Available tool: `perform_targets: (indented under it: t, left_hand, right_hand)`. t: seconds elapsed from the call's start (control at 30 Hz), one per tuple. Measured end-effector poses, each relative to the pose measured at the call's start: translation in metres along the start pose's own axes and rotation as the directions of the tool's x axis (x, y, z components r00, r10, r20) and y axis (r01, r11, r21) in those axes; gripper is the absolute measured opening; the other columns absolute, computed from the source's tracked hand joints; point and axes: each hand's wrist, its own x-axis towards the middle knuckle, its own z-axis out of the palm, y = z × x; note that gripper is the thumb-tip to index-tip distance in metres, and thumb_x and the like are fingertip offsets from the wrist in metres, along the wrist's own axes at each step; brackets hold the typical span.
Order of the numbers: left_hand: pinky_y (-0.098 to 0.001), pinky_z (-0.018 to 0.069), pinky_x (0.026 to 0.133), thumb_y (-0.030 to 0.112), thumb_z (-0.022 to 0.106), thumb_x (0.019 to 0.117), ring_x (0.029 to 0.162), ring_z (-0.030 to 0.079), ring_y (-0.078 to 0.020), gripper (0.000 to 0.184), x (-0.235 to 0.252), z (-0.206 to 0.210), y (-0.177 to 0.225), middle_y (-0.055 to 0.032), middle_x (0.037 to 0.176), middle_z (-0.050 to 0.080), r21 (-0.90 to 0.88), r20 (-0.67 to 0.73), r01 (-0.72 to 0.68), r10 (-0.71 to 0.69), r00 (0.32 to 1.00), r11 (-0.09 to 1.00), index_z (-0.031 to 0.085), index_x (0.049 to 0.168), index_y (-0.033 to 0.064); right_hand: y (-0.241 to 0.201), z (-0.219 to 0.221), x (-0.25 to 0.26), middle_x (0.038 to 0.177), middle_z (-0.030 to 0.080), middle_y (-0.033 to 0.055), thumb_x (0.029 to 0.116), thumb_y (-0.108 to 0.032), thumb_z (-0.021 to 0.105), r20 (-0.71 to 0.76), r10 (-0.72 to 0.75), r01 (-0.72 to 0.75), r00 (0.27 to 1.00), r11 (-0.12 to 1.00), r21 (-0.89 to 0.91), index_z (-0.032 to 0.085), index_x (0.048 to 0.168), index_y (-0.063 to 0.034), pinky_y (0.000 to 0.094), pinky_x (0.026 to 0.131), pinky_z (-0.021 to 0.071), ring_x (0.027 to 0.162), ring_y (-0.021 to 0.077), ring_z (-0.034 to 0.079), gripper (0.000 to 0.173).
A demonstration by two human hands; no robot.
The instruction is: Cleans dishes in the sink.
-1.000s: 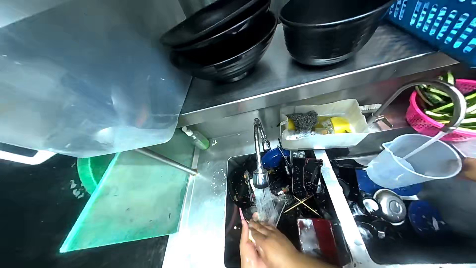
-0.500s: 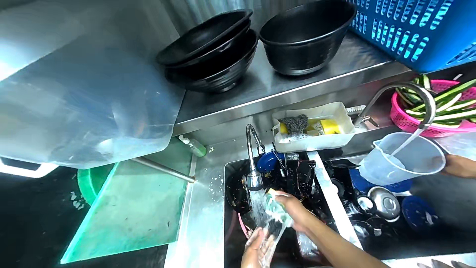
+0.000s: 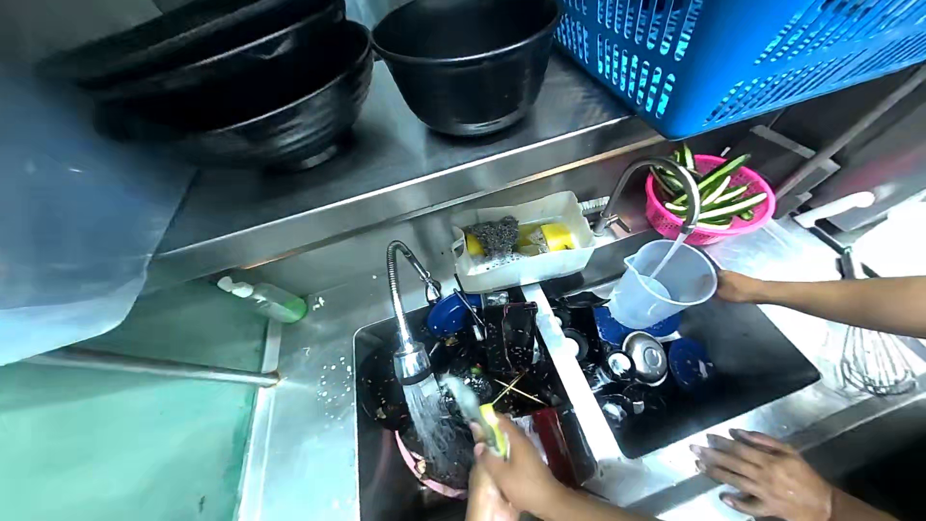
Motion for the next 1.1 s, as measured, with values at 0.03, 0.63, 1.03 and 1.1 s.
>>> perform_targets:
  t: [0.03, 0.63, 1.03, 1.1]
  left_hand:
    - [-0.039, 0.0571, 0.083, 0.036, 0.032, 0.1125, 0.095, 0.067, -0.0195, 0.041, 0.016, -0.013, -0.014, -0.011, 0.106, 0.068, 0.049, 0.059, -0.027, 0.025, 0.998, 0.998, 0.055, 0.132, 0.0072]
    - [-0.0591, 0.0527, 0.095, 0.024, 0.064, 0.0988, 0.109, 0.067, -0.0375, 0.035, 0.167, -0.146, 0.086, -0.0234, 0.118, 0.069, 0.83, -0.288, -0.046, 0.498, 0.818, 0.556, 0.066, 0.126, 0.0017]
    - [-0.0484, 0.0539, 0.099, -0.006, 0.07, 0.0874, 0.124, 0.059, -0.0311, 0.077, 0.218, -0.16, 0.116, -0.0217, 0.143, 0.052, 0.522, -0.286, -0.376, 0.572, 0.768, 0.766, 0.032, 0.154, 0.0061]
    - [-0.0468, 0.0548, 0.096, -0.008, 0.068, 0.0871, 0.118, 0.061, -0.0295, 0.07, 0.223, -0.156, 0.107, -0.0223, 0.135, 0.056, 0.557, -0.246, -0.443, 0.649, 0.719, 0.702, 0.034, 0.147, 0.0036]
  right_hand:
    - [0.012, -0.008, 0.002, 0.124, 0.069, 0.0135, 0.0945, -0.03, 0.068, -0.078, 0.017, -0.015, 0.997, 1.0, 0.021, 0.058, 0.138, -0.0035, 0.0432, 0.104, 0.0529, 0.115, 0.0213, 0.067, 0.052]
    - [0.164, -0.207, 0.161, 0.103, 0.068, 0.0212, 0.0945, -0.007, 0.064, -0.412, 0.447, -0.306, 0.794, 0.879, 0.365, 0.051, 0.137, 0.0002, 0.0468, 0.065, 0.0605, 0.074, 0.0292, 0.069, 0.045]
    - [0.169, -0.182, 0.124, 0.093, 0.068, 0.0185, 0.1028, -0.017, 0.058, -0.485, 0.445, -0.262, 0.753, 0.879, 0.4, 0.051, 0.135, 0.0003, 0.0434, 0.06, 0.0598, 0.067, 0.0253, 0.068, 0.037]
    - [0.168, -0.18, 0.105, 0.098, 0.068, 0.0187, 0.1034, -0.017, 0.056, -0.475, 0.448, -0.274, 0.758, 0.879, 0.391, 0.049, 0.139, -0.0014, 0.0445, 0.063, 0.0606, 0.071, 0.0258, 0.069, 0.04]
